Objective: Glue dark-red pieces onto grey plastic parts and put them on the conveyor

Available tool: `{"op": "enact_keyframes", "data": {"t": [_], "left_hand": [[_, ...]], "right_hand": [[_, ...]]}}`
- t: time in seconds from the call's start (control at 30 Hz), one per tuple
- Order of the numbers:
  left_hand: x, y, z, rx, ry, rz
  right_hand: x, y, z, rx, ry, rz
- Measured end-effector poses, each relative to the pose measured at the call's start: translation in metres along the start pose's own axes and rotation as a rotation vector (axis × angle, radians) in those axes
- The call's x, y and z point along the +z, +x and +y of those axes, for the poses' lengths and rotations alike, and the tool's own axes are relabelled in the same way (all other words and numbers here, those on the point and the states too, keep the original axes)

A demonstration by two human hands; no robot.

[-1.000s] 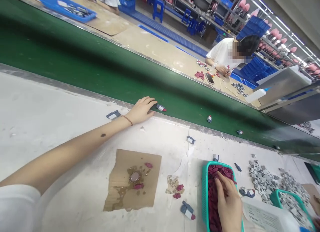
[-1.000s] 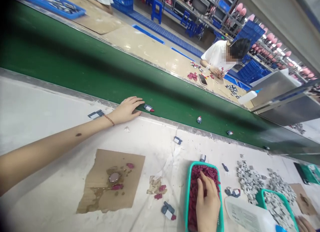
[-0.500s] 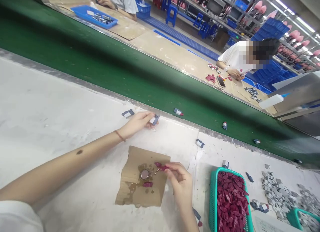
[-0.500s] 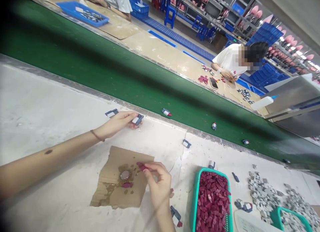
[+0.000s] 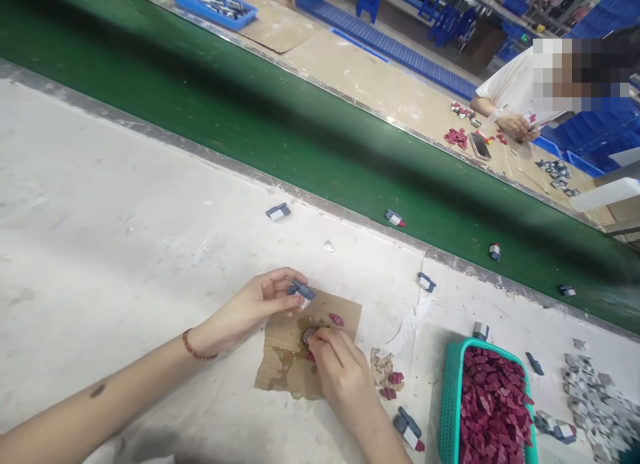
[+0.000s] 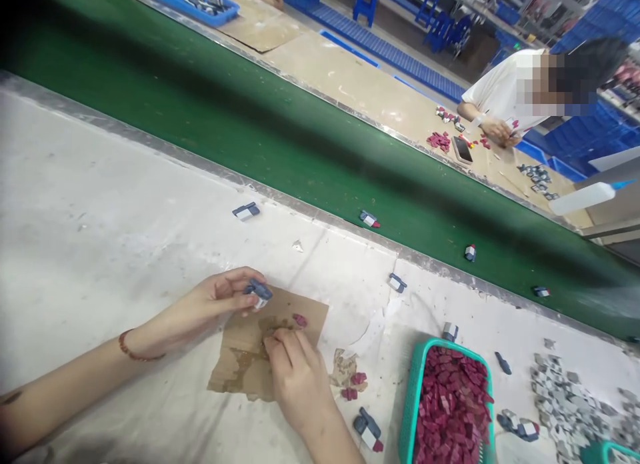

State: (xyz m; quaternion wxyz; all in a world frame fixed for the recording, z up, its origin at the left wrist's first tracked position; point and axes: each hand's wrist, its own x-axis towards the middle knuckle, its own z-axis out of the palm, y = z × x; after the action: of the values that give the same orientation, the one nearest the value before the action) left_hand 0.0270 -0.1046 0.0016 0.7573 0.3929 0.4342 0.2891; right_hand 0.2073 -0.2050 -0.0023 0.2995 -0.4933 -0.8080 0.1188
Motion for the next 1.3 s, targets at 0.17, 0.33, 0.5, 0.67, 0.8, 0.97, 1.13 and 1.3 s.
{"op": "enact_keyframes", "data": {"t": [0.17,0.33,0.5,0.67,0.8,0.97,1.13,1.3], "left_hand": [[0.002,-0.005,-0.003,-0.053,-0.031,-0.063],[0.002,-0.007,-0.006,-0.073,0.009,-0.089],[0.004,-0.010,-0.012,-0.005,0.109,-0.083],[0.009,-0.018,-0.018,-0.065,0.127,-0.231],[0.013,-0.023,-0.019,-0.108,0.137,-0.316],[0.015,-0.025,-0.021,-0.106,0.120,-0.341],[0.016,-0.026,-0.023,-0.122,0.115,-0.355],[0.016,-0.024,-0.022,-0.087,0.204,-0.328]], "right_hand": [[0.000,-0.001,0.000,0.010,-0.039,-0.022],[0.003,0.001,0.000,0.032,0.082,-0.008],[-0.007,0.000,0.005,0.351,0.486,0.117],[-0.015,-0.002,0.006,0.524,0.665,0.265],[-0.013,0.002,0.002,0.502,0.688,0.292],[-0.011,0.006,-0.001,0.460,0.687,0.290],[-0.011,0.007,-0.003,0.414,0.621,0.270],[-0.011,0.007,-0.005,0.286,0.504,0.237]]}}
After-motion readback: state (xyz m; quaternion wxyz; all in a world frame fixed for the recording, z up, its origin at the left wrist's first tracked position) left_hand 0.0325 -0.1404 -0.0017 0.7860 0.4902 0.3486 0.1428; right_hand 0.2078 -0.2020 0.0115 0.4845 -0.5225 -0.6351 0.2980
